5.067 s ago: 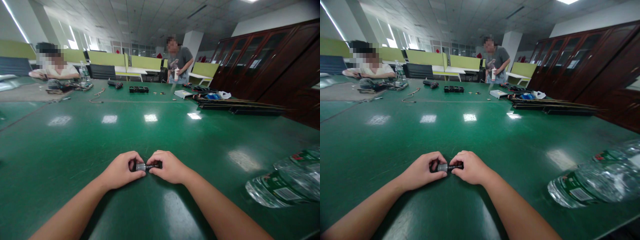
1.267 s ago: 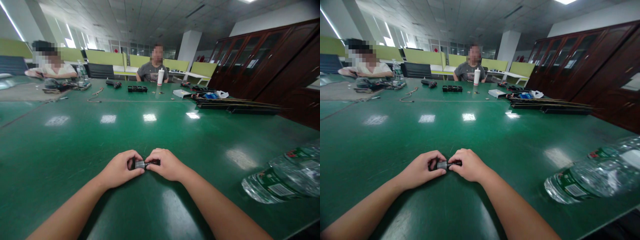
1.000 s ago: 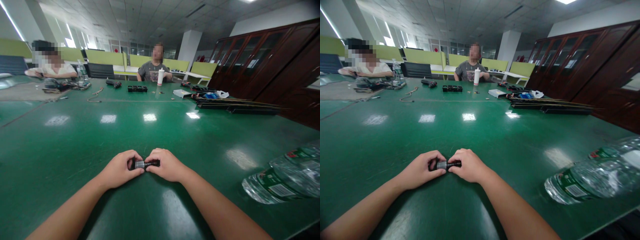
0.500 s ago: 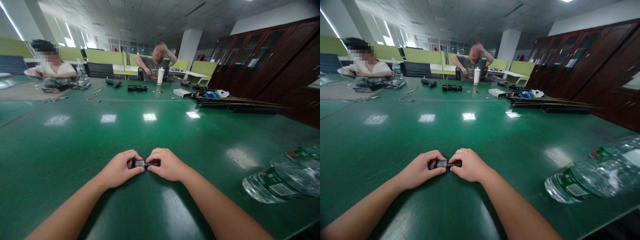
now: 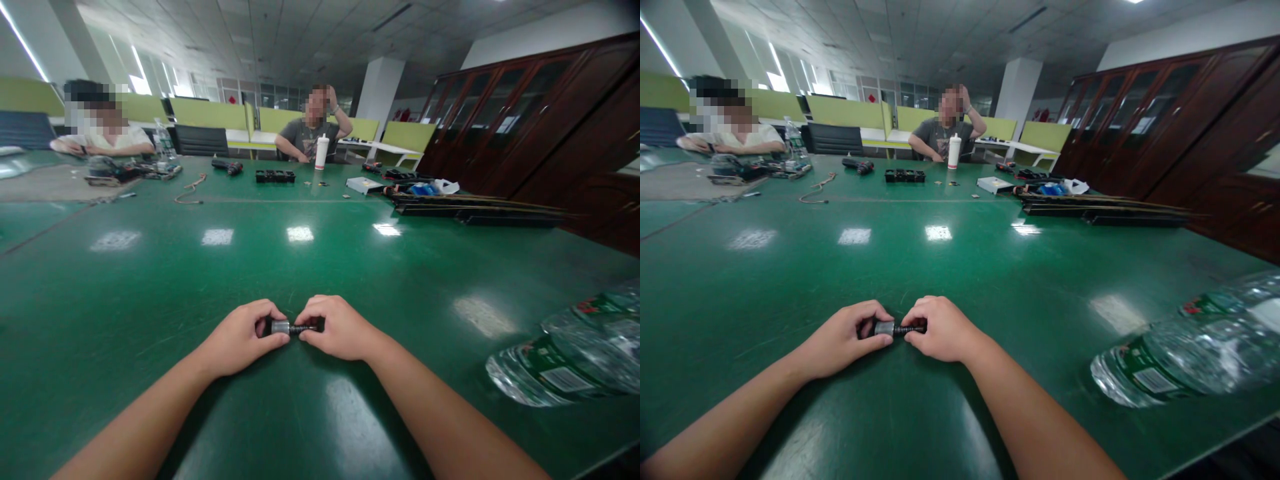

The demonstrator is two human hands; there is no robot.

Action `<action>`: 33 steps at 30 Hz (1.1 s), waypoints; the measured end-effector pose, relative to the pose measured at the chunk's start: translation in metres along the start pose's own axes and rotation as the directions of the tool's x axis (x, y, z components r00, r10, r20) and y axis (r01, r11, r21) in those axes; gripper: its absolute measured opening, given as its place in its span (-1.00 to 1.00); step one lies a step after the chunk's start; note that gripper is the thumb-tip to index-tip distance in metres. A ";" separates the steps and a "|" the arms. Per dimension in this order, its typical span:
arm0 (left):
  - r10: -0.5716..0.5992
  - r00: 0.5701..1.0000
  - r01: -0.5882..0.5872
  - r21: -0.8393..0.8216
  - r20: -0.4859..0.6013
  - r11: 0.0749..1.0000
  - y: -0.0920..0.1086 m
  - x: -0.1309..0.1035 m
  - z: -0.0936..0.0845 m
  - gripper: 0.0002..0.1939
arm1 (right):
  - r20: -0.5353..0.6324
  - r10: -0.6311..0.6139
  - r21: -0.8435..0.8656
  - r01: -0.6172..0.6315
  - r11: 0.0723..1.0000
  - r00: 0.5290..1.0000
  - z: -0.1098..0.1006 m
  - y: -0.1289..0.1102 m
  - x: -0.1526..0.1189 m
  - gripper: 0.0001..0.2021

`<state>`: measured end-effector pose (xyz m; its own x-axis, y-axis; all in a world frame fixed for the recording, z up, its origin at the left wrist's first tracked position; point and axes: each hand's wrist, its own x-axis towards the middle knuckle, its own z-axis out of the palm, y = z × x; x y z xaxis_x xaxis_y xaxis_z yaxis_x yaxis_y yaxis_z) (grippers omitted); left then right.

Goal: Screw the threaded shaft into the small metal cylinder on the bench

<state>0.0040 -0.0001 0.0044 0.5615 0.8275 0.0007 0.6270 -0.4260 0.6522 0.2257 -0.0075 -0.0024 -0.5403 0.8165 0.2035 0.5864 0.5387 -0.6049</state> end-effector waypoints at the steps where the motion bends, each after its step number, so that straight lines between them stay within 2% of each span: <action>1: -0.002 1.000 0.002 0.000 -0.001 1.000 0.000 0.000 0.000 -0.76 | -0.002 -0.002 -0.001 0.002 1.000 1.000 0.000 0.000 0.000 -0.85; 19: -0.009 1.000 0.009 0.000 -0.004 1.000 0.000 0.000 0.000 -0.76 | -0.009 0.035 -0.001 -0.035 0.999 0.999 0.000 0.002 0.000 -0.90; 33: -0.020 1.000 0.020 0.010 -0.002 1.000 -0.001 0.000 0.001 -0.74 | 0.002 0.077 0.007 -0.077 0.997 0.997 -0.009 0.015 -0.004 -0.90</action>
<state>0.0039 -0.0004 0.0026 0.5477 0.8366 -0.0112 0.6437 -0.4129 0.6443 0.2416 -0.0006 -0.0053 -0.4944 0.8553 0.1547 0.6224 0.4726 -0.6239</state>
